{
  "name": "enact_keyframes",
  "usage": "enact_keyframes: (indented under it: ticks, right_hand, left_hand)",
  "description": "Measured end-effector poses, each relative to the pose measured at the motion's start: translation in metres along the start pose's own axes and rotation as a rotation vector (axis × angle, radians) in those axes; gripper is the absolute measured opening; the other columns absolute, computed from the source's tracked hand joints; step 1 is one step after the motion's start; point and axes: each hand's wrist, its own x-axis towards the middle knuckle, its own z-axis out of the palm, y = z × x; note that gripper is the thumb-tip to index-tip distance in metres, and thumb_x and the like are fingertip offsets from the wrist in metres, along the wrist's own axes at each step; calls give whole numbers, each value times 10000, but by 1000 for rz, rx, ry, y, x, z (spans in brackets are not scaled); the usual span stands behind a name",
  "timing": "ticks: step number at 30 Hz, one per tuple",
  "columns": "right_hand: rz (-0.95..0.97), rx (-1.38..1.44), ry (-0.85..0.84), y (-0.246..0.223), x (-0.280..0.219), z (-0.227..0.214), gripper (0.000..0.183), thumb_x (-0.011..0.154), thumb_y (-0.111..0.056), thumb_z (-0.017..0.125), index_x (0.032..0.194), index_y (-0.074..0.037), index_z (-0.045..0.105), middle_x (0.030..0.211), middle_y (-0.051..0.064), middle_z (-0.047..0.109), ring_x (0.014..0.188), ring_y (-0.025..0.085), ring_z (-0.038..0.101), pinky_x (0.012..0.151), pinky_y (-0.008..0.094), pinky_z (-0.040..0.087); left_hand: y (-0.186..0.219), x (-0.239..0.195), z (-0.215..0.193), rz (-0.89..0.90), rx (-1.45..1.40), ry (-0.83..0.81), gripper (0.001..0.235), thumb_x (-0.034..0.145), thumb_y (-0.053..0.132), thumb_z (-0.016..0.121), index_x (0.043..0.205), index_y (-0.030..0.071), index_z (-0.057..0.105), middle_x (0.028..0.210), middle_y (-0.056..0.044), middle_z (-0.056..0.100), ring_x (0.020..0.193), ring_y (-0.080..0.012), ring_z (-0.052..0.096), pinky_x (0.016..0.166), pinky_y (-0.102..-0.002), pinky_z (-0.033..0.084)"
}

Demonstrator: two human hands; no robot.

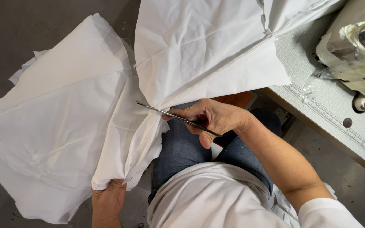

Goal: Using scissors to cut and separate individual white fabric pieces at a workbench

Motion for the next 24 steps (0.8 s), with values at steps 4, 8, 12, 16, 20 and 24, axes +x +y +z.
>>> enact_keyframes:
  ticks: [4,8,12,16,20,24]
  right_hand:
    - [-42,14,76,16,-2,-1,952,758,-221,872,1575,-49,413,688,-79,269,634,40,436,638,167,400]
    - [-89,109,111,9,-3,14,949,764,-129,891,1583,-88,414,842,-65,595,659,52,456,665,177,492]
    - [49,-133,259,-25,-2,68,767,706,-314,867,1337,-56,516,951,-2,576,814,113,557,734,251,529]
    - [-86,-351,274,-3,13,136,687,772,-356,790,1274,-70,419,1227,115,483,1033,266,549,897,364,488]
    - [-1,-325,519,22,16,142,422,888,-97,684,1215,-127,419,1120,92,550,869,255,637,743,378,520]
    - [-62,-381,689,9,-5,123,384,890,-25,626,1217,-85,434,1035,80,663,839,250,679,690,371,555]
  left_hand:
    - [0,-3,-2,56,13,8,646,796,-90,589,1433,-28,504,1550,-201,510,1452,-375,485,1139,-560,458]
    - [1,-11,-4,133,29,-50,587,845,-47,577,1425,-8,500,1612,-203,447,1502,-368,429,1184,-585,414]
    - [23,-26,19,47,-125,107,552,880,111,625,1421,50,534,1520,-159,563,1398,-304,549,1049,-562,501]
    - [35,-18,22,-650,-454,-426,650,984,313,769,1478,14,470,1509,-186,569,1380,-299,546,1113,-485,497]
    - [46,-8,54,-745,-310,-364,554,931,356,682,1458,296,523,1384,43,687,1131,-203,714,724,-455,702]
    - [86,-41,171,-103,-13,11,381,905,80,608,1283,47,574,1227,-111,627,1139,-198,590,920,-373,516]
